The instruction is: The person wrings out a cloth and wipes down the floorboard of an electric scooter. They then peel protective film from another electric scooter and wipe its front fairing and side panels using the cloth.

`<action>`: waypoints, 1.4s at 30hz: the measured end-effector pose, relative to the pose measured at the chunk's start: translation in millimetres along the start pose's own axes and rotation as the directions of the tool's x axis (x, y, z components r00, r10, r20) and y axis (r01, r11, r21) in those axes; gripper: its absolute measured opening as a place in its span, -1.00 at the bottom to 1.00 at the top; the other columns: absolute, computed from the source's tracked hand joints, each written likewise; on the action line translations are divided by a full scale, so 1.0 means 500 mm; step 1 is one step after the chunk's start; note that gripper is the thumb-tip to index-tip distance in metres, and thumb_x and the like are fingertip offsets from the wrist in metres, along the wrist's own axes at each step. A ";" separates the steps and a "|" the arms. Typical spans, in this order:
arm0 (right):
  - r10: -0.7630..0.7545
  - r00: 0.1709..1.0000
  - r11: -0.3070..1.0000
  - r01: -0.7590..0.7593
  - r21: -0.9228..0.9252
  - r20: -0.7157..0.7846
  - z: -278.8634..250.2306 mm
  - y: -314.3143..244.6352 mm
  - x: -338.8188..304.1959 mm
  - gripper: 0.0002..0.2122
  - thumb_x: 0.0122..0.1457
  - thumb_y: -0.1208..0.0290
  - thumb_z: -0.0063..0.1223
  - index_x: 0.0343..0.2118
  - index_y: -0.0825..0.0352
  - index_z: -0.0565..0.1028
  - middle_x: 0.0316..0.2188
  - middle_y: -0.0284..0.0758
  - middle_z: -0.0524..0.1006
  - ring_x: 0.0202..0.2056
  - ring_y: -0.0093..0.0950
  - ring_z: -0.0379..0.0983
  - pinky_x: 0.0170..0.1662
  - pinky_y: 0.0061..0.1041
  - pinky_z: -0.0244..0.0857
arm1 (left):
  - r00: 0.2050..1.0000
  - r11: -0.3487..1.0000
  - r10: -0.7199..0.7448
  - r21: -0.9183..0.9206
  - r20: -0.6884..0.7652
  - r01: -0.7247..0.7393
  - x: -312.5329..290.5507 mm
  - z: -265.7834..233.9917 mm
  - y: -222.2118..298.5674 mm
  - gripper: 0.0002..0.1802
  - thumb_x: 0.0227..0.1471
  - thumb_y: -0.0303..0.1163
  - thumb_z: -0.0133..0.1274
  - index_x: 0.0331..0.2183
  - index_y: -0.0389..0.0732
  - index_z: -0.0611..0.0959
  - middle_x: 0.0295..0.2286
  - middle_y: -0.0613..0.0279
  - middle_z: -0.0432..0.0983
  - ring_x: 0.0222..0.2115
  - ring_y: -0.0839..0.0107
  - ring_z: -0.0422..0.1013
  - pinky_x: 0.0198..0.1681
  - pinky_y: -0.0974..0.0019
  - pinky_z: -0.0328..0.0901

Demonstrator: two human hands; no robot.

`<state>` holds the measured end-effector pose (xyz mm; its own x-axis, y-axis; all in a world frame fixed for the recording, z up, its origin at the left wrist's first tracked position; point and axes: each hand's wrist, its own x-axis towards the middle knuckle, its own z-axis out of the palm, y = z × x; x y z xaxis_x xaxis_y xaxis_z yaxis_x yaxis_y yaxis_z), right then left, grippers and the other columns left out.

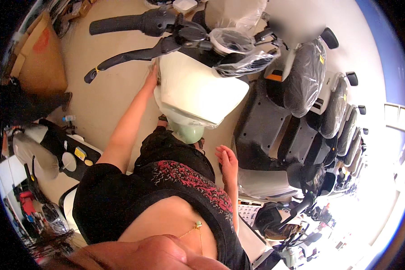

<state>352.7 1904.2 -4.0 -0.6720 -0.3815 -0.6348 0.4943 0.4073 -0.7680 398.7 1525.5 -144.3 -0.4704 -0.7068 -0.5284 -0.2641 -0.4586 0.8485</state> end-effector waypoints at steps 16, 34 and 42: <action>0.032 0.998 0.979 -0.019 -0.203 0.062 -0.031 -0.056 0.012 -0.75 0.14 0.36 -0.23 -0.16 0.32 0.34 -0.25 -0.36 0.44 -0.32 -0.65 0.34 -0.30 -0.72 0.16 | 0.897 0.958 0.254 -0.035 -0.362 -0.286 -0.133 0.085 -0.233 -0.36 0.08 -0.11 -0.38 0.07 -0.30 -0.07 0.10 0.03 -0.30 0.12 0.23 -0.34 0.13 0.25 -0.36; 0.154 0.980 0.924 -0.097 -0.371 0.128 -0.142 0.079 -0.005 -0.74 0.14 0.30 -0.21 -0.15 0.28 0.34 -0.25 -0.36 0.44 -0.32 -0.67 0.36 -0.35 -0.76 0.17 | 0.806 0.872 -0.124 -0.450 -0.579 -0.190 -0.097 0.097 -0.383 -0.43 0.05 -0.16 -0.31 0.03 -0.29 0.11 -0.01 -0.09 0.05 -0.02 0.13 0.08 0.02 0.25 -0.01; 0.264 0.934 0.884 -0.134 -0.448 0.241 -0.031 0.085 -0.038 -0.75 0.14 0.32 -0.23 -0.15 0.29 0.34 -0.25 -0.40 0.44 -0.30 -0.64 0.35 -0.29 -0.70 0.15 | 0.750 0.533 -0.661 -0.686 0.027 0.495 -0.285 0.333 -0.419 -0.48 0.02 -0.08 -0.30 -0.08 -0.26 0.24 -0.33 0.06 0.37 -0.39 0.21 0.34 -0.39 0.22 0.22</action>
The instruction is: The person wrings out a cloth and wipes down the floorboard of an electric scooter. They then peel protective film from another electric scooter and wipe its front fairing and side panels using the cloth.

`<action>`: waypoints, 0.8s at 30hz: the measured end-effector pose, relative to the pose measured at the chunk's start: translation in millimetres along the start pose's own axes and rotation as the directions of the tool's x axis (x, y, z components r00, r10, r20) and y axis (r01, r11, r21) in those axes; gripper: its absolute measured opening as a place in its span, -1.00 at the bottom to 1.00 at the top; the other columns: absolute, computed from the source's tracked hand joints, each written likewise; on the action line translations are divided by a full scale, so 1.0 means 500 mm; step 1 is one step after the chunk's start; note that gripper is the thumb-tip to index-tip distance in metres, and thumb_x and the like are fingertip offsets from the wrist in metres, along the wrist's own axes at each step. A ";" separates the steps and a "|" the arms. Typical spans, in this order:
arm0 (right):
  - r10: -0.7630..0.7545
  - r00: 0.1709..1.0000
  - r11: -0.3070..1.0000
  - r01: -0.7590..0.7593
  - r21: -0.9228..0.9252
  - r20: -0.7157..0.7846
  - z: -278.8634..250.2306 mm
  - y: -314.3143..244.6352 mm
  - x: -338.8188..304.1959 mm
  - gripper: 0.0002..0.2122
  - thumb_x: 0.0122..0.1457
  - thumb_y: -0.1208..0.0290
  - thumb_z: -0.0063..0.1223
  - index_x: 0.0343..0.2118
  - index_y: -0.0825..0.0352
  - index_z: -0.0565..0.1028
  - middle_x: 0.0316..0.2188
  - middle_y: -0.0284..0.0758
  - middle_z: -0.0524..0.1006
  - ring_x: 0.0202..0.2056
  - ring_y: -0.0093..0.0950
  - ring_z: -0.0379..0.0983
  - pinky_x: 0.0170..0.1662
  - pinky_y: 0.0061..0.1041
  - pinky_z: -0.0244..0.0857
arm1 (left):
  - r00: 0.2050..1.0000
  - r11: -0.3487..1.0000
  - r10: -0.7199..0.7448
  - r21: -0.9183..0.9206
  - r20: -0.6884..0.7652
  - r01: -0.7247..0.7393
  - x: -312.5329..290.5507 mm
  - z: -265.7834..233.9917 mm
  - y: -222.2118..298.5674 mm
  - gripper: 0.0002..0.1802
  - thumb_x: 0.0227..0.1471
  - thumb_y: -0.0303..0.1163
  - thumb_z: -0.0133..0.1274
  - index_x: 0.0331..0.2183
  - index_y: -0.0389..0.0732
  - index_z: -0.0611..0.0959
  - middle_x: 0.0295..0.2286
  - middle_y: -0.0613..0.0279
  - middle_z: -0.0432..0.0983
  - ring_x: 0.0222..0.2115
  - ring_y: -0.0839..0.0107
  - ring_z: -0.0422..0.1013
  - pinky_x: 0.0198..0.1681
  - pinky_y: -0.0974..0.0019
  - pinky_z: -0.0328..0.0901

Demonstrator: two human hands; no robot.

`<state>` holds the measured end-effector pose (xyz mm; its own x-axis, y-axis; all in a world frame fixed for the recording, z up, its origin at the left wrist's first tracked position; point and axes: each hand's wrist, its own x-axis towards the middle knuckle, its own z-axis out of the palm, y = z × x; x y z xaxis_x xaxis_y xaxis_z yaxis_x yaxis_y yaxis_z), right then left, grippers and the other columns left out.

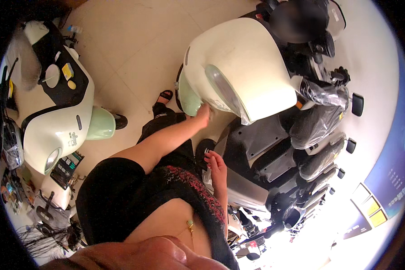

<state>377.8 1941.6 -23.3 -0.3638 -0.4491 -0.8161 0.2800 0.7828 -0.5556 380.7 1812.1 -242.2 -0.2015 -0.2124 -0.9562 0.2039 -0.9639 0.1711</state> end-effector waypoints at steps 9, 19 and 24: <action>-0.371 0.928 0.851 0.356 -0.386 0.039 0.026 -0.045 0.105 -0.78 0.12 0.37 -0.18 -0.23 0.37 0.39 -0.29 -0.35 0.45 -0.30 -0.61 0.34 -0.23 -0.63 0.18 | 0.985 0.973 0.152 0.162 0.082 -0.164 -0.053 -0.154 0.050 -0.41 0.06 -0.03 -0.34 0.05 -0.13 0.08 -0.20 0.09 0.29 -0.27 0.28 0.31 -0.29 0.23 0.24; -0.800 -0.008 -0.511 0.533 -0.675 0.600 0.026 -0.328 0.167 -0.81 0.00 0.59 -0.33 -0.36 0.48 0.36 -0.48 -0.11 0.46 -0.48 -0.25 0.39 -0.38 -0.37 0.28 | 0.623 0.606 0.781 0.291 -0.043 -0.740 0.188 -0.143 -0.019 -0.49 0.06 -0.30 -0.31 0.05 -0.20 0.08 -0.02 0.03 0.08 -0.03 0.19 0.10 0.01 0.27 0.04; -0.759 -0.256 -0.650 0.328 -0.685 0.598 -0.019 -0.330 0.217 -0.86 0.04 0.53 -0.22 -0.36 0.44 0.36 -0.51 -0.17 0.42 -0.54 -0.34 0.26 -0.50 -0.43 0.15 | 0.508 0.440 0.860 0.579 -0.052 -0.686 0.210 -0.112 0.014 -0.48 -0.03 -0.39 -0.23 0.03 -0.21 0.14 0.04 0.02 -0.06 0.06 0.06 -0.10 0.10 0.15 -0.14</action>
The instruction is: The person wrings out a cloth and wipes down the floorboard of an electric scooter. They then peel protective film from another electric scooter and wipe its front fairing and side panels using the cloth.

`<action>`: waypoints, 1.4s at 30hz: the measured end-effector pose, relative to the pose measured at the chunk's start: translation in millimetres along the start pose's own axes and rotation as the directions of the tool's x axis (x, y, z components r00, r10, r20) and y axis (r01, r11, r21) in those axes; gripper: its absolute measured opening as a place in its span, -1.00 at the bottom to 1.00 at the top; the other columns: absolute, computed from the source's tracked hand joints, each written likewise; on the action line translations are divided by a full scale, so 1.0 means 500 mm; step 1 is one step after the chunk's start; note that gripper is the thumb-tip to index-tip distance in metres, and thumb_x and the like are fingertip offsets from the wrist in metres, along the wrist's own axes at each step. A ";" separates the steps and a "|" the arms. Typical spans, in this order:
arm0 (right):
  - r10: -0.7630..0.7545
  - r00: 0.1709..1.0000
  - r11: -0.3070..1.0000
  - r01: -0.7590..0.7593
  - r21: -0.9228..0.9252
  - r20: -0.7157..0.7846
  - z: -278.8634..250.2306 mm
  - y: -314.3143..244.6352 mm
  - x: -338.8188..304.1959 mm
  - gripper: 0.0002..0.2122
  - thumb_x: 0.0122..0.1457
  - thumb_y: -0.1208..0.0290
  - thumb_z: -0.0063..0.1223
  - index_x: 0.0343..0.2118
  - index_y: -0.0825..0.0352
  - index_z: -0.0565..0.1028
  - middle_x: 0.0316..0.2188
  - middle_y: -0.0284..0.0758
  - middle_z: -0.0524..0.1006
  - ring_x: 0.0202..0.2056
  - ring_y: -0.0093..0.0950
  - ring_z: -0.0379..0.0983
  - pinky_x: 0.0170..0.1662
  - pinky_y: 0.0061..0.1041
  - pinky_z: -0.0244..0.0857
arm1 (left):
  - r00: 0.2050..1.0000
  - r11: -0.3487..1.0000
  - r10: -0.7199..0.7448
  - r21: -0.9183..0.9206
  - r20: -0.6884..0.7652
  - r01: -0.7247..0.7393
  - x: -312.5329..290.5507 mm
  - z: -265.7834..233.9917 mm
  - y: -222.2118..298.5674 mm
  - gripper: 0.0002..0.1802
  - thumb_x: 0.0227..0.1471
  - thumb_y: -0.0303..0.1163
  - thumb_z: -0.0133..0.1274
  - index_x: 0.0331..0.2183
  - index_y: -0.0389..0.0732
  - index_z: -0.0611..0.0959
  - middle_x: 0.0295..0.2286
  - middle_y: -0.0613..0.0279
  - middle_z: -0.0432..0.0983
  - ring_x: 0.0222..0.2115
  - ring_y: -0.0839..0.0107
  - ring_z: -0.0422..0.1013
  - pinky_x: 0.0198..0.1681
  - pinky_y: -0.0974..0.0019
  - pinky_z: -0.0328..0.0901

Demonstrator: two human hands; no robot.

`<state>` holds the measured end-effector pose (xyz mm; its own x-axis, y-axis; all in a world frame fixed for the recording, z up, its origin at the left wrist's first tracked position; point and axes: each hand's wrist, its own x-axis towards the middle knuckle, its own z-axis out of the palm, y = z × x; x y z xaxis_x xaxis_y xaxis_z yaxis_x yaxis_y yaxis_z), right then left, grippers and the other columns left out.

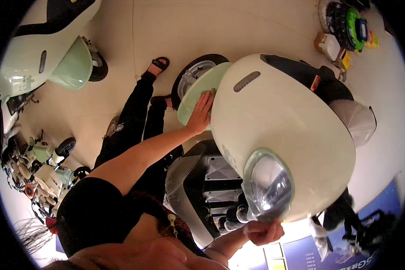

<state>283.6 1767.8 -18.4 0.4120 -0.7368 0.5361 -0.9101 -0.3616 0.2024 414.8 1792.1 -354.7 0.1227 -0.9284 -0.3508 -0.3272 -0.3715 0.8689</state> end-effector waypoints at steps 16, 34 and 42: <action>-0.116 0.992 0.969 0.100 -0.225 -0.059 0.017 0.021 -0.011 -0.80 0.03 0.32 -0.11 -0.51 0.40 0.35 -0.59 -0.22 0.35 -0.55 -0.40 0.27 -0.51 -0.47 0.18 | 0.971 0.974 0.219 -0.075 0.095 -0.212 0.183 0.005 -0.108 -0.55 -0.08 -0.35 -0.17 -0.09 -0.27 0.32 0.00 0.01 0.08 0.02 0.08 0.01 0.06 0.20 -0.04; -0.124 0.992 0.957 0.121 -0.265 0.004 0.038 0.027 0.014 -0.79 0.00 0.31 -0.10 -0.52 0.40 0.35 -0.59 -0.25 0.35 -0.54 -0.40 0.27 -0.50 -0.47 0.18 | 0.884 0.885 0.465 -0.053 0.044 -0.463 0.300 0.028 -0.061 -0.62 -0.15 -0.34 -0.08 -0.22 -0.29 0.41 -0.17 0.01 0.24 -0.12 0.09 0.14 -0.08 0.15 0.09; -0.153 0.988 0.953 0.157 -0.258 0.037 0.034 0.019 0.017 -0.79 -0.01 0.31 -0.09 -0.52 0.39 0.35 -0.60 -0.26 0.34 -0.53 -0.40 0.27 -0.50 -0.47 0.19 | 0.976 0.973 0.216 -0.094 0.029 -0.212 0.338 0.087 -0.146 -0.63 -0.17 -0.35 -0.07 -0.22 -0.22 0.44 -0.12 0.00 0.22 -0.10 0.07 0.16 -0.03 0.17 0.07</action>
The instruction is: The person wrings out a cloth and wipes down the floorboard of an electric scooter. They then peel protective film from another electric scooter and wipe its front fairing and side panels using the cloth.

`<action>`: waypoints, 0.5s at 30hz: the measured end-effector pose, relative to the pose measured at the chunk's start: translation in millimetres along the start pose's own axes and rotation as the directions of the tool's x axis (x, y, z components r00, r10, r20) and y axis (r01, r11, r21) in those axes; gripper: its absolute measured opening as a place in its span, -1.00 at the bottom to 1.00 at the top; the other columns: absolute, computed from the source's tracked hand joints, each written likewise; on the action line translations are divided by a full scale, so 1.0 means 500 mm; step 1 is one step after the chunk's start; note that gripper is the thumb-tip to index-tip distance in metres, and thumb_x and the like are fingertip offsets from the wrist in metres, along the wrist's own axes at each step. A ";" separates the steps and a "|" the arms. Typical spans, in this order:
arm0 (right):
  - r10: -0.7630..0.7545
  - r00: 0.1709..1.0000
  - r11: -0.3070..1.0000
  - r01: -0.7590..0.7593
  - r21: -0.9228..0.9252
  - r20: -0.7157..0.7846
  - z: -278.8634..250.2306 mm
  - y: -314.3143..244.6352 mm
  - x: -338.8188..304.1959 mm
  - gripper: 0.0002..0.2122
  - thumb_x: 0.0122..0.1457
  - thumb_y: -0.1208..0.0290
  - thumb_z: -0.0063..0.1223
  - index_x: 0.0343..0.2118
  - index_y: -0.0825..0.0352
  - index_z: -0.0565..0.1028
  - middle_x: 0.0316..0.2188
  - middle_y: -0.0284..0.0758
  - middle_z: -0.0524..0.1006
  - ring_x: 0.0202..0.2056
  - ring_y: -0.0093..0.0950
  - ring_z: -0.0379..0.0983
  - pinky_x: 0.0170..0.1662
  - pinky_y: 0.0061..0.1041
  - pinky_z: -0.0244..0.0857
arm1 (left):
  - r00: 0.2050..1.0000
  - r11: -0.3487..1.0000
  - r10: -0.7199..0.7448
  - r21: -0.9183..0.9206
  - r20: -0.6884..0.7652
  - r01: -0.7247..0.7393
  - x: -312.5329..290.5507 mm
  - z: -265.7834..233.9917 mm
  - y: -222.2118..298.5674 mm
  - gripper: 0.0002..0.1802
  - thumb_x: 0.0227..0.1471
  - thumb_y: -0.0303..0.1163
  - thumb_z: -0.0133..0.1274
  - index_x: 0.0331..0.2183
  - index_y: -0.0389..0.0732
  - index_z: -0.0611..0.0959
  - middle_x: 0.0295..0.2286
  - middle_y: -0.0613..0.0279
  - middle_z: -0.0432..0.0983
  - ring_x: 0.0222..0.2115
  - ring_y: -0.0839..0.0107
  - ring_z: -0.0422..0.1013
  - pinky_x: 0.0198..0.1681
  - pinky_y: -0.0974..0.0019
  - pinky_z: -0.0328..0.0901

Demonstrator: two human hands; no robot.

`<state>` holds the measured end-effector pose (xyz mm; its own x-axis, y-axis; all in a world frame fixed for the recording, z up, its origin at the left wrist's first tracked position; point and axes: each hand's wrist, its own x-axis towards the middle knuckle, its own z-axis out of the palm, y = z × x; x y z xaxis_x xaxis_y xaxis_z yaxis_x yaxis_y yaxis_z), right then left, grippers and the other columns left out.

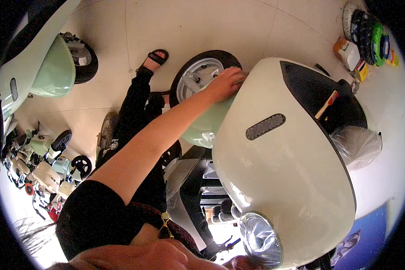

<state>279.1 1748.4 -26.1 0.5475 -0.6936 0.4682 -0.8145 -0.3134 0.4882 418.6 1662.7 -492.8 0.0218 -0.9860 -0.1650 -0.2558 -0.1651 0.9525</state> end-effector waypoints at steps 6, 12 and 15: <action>0.002 1.000 1.000 -0.002 -0.019 -0.003 -0.011 0.007 0.004 -0.79 -0.02 0.31 -0.09 -0.52 0.39 0.35 -0.60 -0.27 0.34 -0.53 -0.40 0.27 -0.49 -0.47 0.19 | 0.952 0.941 -0.276 -0.163 0.133 0.296 -0.287 -0.116 0.050 -0.52 -0.02 -0.39 -0.21 -0.01 -0.26 0.22 0.06 0.00 -0.09 0.09 0.10 -0.17 0.11 0.19 -0.18; -0.026 0.999 0.999 0.027 -0.028 0.019 -0.008 0.002 0.015 -0.79 -0.03 0.30 -0.08 -0.52 0.39 0.34 -0.60 -0.28 0.34 -0.52 -0.40 0.27 -0.49 -0.47 0.19 | 0.889 0.891 -0.450 -0.111 -0.082 0.441 -0.404 -0.073 0.073 -0.49 0.00 -0.35 -0.23 0.02 -0.22 0.16 0.08 0.04 -0.16 0.10 0.09 -0.22 0.11 0.15 -0.21; -0.028 0.999 0.999 0.029 -0.039 0.028 -0.005 -0.005 0.012 -0.79 -0.03 0.30 -0.08 -0.52 0.39 0.34 -0.60 -0.28 0.33 -0.52 -0.40 0.27 -0.49 -0.47 0.19 | 0.945 0.946 -0.324 -0.016 -0.035 0.324 -0.317 -0.100 0.048 -0.51 0.00 -0.33 -0.23 0.01 -0.20 0.19 0.07 0.03 -0.15 0.09 0.12 -0.15 0.09 0.18 -0.13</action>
<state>284.7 1746.8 -22.7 0.5644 -0.7025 0.4335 -0.7901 -0.3076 0.5303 457.4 1814.1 -431.2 0.1370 -0.8794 -0.4559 -0.2193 -0.4757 0.8518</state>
